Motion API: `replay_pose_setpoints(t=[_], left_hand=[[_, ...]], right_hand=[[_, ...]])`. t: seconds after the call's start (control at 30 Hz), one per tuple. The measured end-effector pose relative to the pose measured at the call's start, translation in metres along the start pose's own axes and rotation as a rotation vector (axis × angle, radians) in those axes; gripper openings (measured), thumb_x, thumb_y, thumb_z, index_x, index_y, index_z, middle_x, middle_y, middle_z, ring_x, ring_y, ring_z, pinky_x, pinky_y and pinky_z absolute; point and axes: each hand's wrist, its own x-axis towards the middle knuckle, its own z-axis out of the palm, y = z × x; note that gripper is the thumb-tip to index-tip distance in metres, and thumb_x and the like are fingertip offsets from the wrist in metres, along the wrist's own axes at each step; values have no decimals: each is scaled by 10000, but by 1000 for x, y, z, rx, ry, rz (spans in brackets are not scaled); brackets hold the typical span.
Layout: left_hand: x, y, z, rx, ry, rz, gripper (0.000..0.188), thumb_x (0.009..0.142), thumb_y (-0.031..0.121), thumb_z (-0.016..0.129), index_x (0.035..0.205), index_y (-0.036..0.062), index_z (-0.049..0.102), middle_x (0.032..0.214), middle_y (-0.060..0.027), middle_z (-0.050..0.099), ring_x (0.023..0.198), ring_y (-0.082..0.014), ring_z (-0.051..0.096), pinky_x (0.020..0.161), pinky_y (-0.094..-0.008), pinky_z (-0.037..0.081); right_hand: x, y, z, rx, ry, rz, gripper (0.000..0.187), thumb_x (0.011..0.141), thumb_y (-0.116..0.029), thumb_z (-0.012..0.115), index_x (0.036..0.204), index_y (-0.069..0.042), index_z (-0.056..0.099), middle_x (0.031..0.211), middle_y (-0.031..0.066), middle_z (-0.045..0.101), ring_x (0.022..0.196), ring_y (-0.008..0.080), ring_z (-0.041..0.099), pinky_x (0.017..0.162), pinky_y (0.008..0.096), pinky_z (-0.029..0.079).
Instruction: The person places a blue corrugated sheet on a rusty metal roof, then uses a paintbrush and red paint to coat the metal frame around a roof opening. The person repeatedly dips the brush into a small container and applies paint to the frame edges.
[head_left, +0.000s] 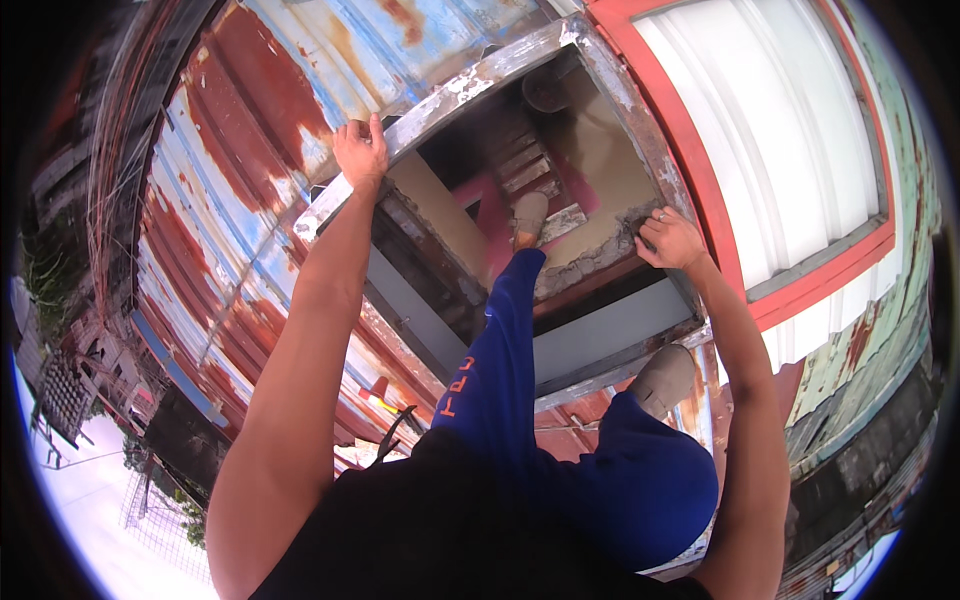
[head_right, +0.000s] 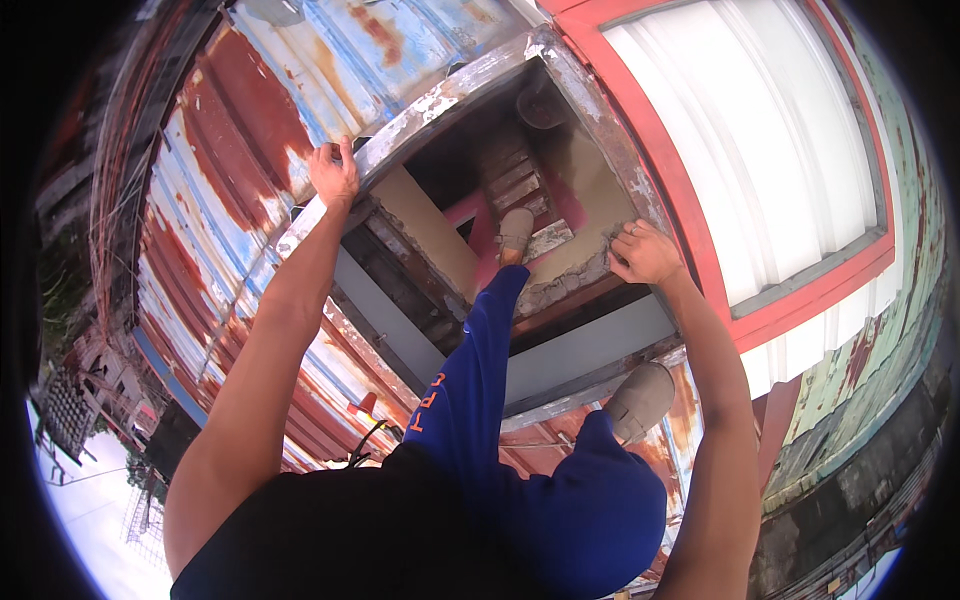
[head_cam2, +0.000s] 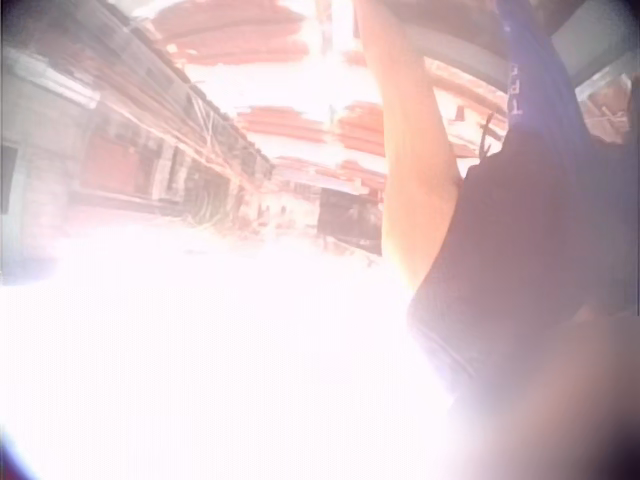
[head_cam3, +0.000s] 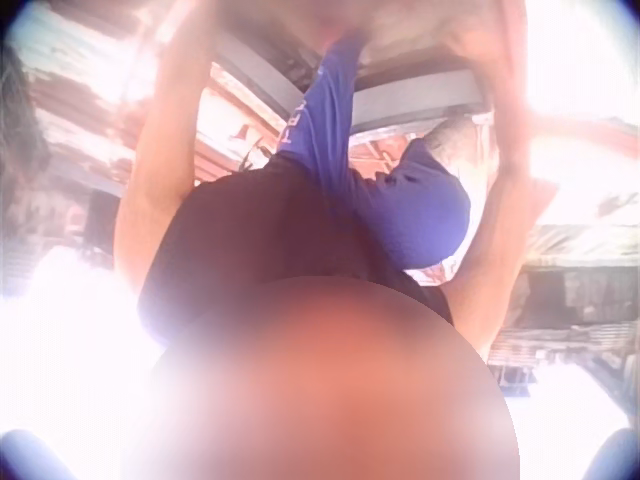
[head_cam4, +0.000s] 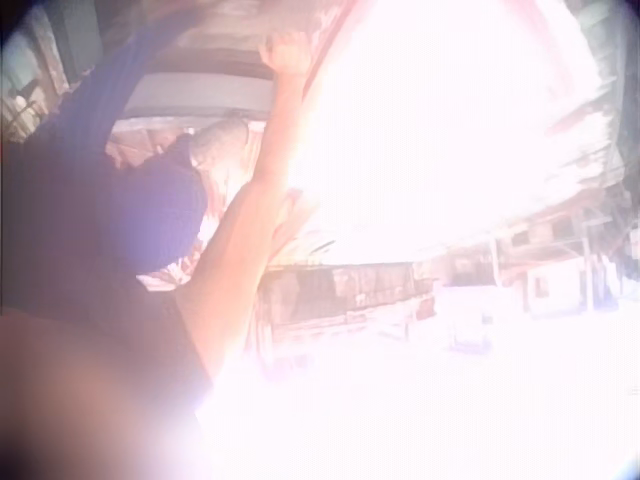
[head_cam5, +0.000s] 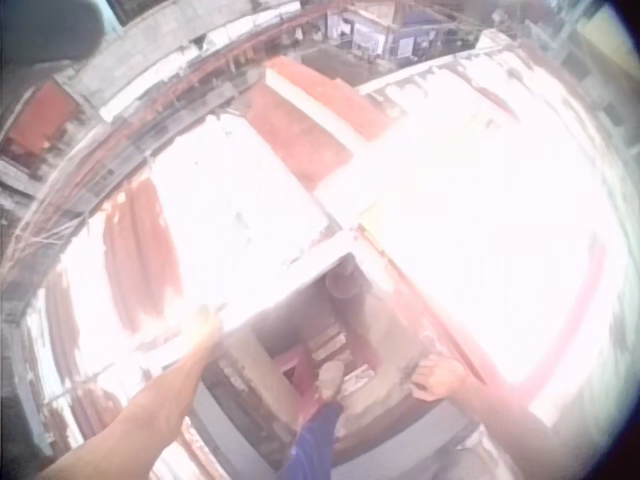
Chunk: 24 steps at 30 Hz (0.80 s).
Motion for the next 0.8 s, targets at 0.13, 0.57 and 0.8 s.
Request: replay_pose_setpoints(t=[0.13, 0.57, 0.8], left_hand=[[1, -6, -3, -49, -15, -29, 444, 1001, 464, 700, 827, 57, 666, 885, -134, 656, 957, -357, 613, 908, -488, 481], [0, -3, -1, -67, -115, -97, 380, 967, 450, 726, 890, 82, 671, 935, -103, 645, 1003, -345, 600, 935, -484, 470], [-3, -12, -3, -10, -114, -81, 404, 967, 493, 701, 920, 92, 680, 1036, -100, 648, 1079, -321, 576, 977, -460, 456]], right_hand=[[3, -8, -5, -25, -22, 14, 204, 862, -220, 749, 733, -97, 650, 771, 60, 656, 870, 253, 637, 818, 391, 499], [19, -3, -9, -26, 1, 0, 244, 855, -183, 759, 678, -116, 603, 709, 54, 604, 787, 247, 606, 748, 391, 484], [19, -9, -3, -25, -39, -11, 251, 859, -185, 759, 684, -107, 597, 705, 65, 583, 749, 265, 602, 701, 412, 457]])
